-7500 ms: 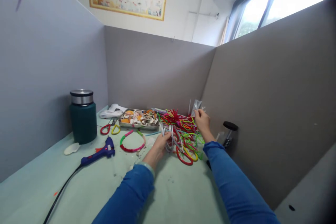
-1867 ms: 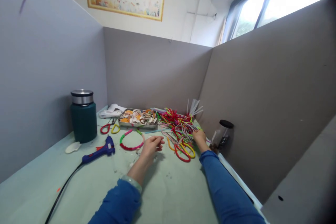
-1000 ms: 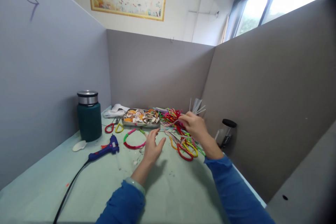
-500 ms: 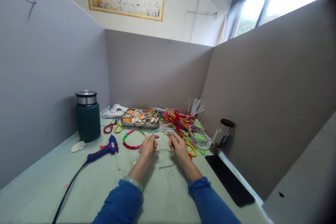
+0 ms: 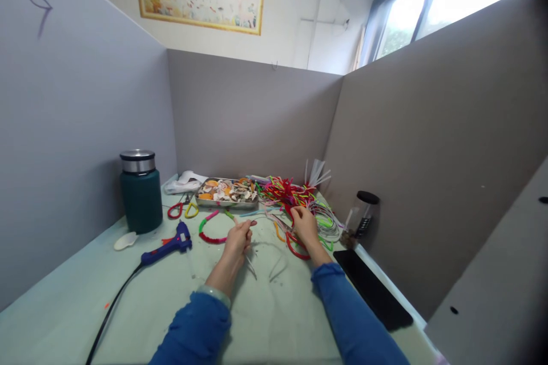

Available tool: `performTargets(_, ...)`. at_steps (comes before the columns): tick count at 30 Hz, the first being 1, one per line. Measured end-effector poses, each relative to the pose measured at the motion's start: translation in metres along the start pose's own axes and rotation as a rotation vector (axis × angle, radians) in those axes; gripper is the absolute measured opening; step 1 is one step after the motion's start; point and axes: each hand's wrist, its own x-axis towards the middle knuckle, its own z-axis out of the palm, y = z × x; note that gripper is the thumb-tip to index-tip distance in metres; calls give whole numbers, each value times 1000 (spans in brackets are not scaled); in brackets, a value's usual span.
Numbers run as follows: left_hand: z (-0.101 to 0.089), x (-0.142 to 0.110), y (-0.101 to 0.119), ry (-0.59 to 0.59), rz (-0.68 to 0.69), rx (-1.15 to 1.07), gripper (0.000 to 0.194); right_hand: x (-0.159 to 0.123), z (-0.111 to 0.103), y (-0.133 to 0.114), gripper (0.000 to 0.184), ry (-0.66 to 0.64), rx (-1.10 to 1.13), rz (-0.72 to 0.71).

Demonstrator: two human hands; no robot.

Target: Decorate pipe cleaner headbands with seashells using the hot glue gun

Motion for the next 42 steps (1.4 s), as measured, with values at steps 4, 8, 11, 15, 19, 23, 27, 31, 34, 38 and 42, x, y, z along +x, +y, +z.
performTargets(4, 3, -2, -1, 1, -22, 49, 46, 24, -1, 10, 22, -71, -607, 42)
performTargets(8, 7, -5, -3, -4, 0, 181, 37, 40, 1, 9, 20, -103, -593, 38)
performTargets(11, 8, -5, -6, 9, 24, 420, 30, 60, -8, 1, 25, 10, -236, -41)
performTargets(15, 7, -5, -10, -26, 225, 897, 26, 80, -24, -15, 30, 78, 150, -101)
performTargets(19, 7, -9, -11, -92, 365, 1145, 26, 54, -24, -31, 28, -101, 381, 0)
performTargets(23, 8, -11, -8, -56, 515, 1081, 20, -5, -9, -41, 30, -327, 720, 64)
performTargets(27, 11, -8, -4, -69, 392, 565, 22, -50, 13, -42, 29, -479, 840, 136)
performTargets(31, 10, -9, -1, -104, 201, 140, 36, -67, 25, -46, 29, -539, 752, 139)
performTargets(34, 8, -9, 0, -54, 153, 68, 35, -71, 27, -49, 31, -550, 694, 125)
performTargets(38, 6, -6, -2, -33, 181, 105, 30, -72, 29, -47, 33, -513, 588, 53)
performTargets(42, 7, -3, -4, -55, 177, 124, 31, -67, 33, -39, 33, -367, 501, -34)
